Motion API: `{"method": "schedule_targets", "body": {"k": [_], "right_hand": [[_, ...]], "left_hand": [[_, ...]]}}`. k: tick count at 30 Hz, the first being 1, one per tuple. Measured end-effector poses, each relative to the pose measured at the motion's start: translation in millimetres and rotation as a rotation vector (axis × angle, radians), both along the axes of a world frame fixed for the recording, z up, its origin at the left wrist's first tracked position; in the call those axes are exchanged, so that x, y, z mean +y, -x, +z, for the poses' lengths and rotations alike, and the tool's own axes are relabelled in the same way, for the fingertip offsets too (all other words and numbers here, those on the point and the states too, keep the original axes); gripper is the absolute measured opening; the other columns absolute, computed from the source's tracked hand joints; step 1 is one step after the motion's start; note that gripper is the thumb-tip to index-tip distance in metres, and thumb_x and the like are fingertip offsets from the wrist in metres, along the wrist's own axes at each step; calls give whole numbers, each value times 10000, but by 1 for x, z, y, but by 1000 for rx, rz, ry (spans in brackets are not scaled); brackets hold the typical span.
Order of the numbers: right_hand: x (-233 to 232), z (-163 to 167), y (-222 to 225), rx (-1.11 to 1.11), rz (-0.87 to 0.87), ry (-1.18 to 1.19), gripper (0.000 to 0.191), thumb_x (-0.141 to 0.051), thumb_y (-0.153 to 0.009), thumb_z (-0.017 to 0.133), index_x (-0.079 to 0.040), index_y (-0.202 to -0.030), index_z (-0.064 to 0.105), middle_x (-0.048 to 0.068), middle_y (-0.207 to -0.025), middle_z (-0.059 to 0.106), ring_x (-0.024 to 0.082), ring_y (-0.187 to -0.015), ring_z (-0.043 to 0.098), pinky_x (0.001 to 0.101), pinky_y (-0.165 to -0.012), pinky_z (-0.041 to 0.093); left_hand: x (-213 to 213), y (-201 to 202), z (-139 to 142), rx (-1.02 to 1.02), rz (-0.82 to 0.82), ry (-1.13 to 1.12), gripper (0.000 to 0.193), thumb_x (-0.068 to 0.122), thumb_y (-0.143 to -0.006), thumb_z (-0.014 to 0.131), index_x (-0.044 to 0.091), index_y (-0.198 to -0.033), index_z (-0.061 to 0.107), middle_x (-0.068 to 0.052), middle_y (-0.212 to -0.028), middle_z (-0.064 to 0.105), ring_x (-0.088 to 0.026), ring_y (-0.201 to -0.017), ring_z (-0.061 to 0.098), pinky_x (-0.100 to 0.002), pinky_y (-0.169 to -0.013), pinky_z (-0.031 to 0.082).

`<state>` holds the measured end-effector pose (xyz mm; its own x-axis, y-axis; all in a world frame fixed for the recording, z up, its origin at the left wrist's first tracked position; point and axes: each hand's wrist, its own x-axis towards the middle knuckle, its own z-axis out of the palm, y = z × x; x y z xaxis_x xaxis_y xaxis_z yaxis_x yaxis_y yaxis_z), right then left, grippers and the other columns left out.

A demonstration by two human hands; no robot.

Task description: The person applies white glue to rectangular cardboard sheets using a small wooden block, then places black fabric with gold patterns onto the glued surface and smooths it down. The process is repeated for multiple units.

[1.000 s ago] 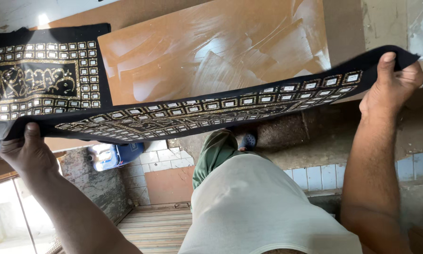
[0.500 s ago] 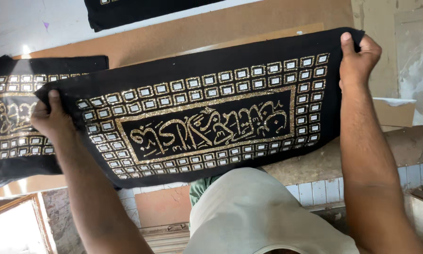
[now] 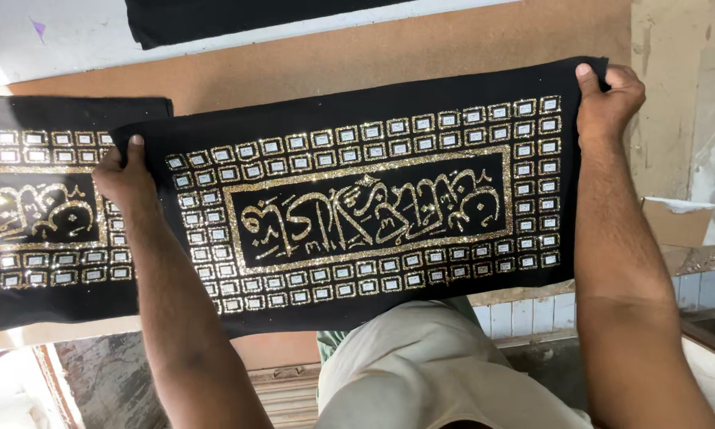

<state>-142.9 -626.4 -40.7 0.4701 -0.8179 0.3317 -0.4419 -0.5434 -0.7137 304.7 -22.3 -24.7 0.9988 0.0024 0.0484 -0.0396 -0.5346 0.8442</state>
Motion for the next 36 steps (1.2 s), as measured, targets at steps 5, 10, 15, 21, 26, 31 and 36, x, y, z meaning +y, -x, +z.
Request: {"method": "schedule_targets", "body": {"k": [5,10,15,21,26,31,36], "right_hand": [[6,7,-10,29,-62,13,126,3,-948,860,62,-969,751,84,-926,728,154,-837,655,306,-751,547],[2,7,-2,44,-69,-10,88,10,-989,827,68,-976,763,42,-850,714,130,-783,622,308,-716,523],[-15,-11,5,-151,-118,8,239,-15,-996,893,64,-1080,684,116,-1060,689,178,-950,666,336,-842,589],[-25,19,24,-334,-217,-396,373,-166,-1006,878,27,-1216,638,124,-1174,730,198,-1045,726,318,-930,667],[-5,82,29,-239,-219,-684,494,-448,-1003,695,-122,-1364,612,61,-1350,742,185,-1190,738,316,-943,606],[1,102,23,-217,-74,-737,458,-376,-966,723,-118,-1330,622,55,-1303,743,188,-1161,737,328,-941,609],[-5,99,29,-207,-47,-743,430,-304,-929,751,-115,-1296,631,49,-1257,744,191,-1133,736,339,-938,611]], "left_hand": [[6,-6,-8,-67,0,-131,565,141,-976,893,44,-635,453,36,-625,447,-107,-588,296,-351,-492,249],[4,-10,-6,-72,41,-268,570,199,-968,894,57,-609,474,14,-594,484,-104,-549,331,-366,-462,263],[3,-7,12,-42,24,-174,514,189,-989,874,84,-637,514,35,-621,529,-87,-550,378,-336,-478,300],[3,6,67,191,13,306,176,160,-1013,803,60,-917,694,-16,-829,732,-92,-706,668,-253,-632,576],[6,20,107,127,-124,534,163,111,-1056,770,-50,-1084,769,-144,-991,802,-193,-834,761,-314,-763,662],[14,19,112,97,-175,630,146,61,-1086,781,-73,-1136,752,-170,-1052,793,-219,-890,766,-331,-824,674],[17,19,111,89,-169,605,160,80,-1081,800,-70,-1106,751,-170,-1034,790,-215,-869,755,-337,-804,671]]}}
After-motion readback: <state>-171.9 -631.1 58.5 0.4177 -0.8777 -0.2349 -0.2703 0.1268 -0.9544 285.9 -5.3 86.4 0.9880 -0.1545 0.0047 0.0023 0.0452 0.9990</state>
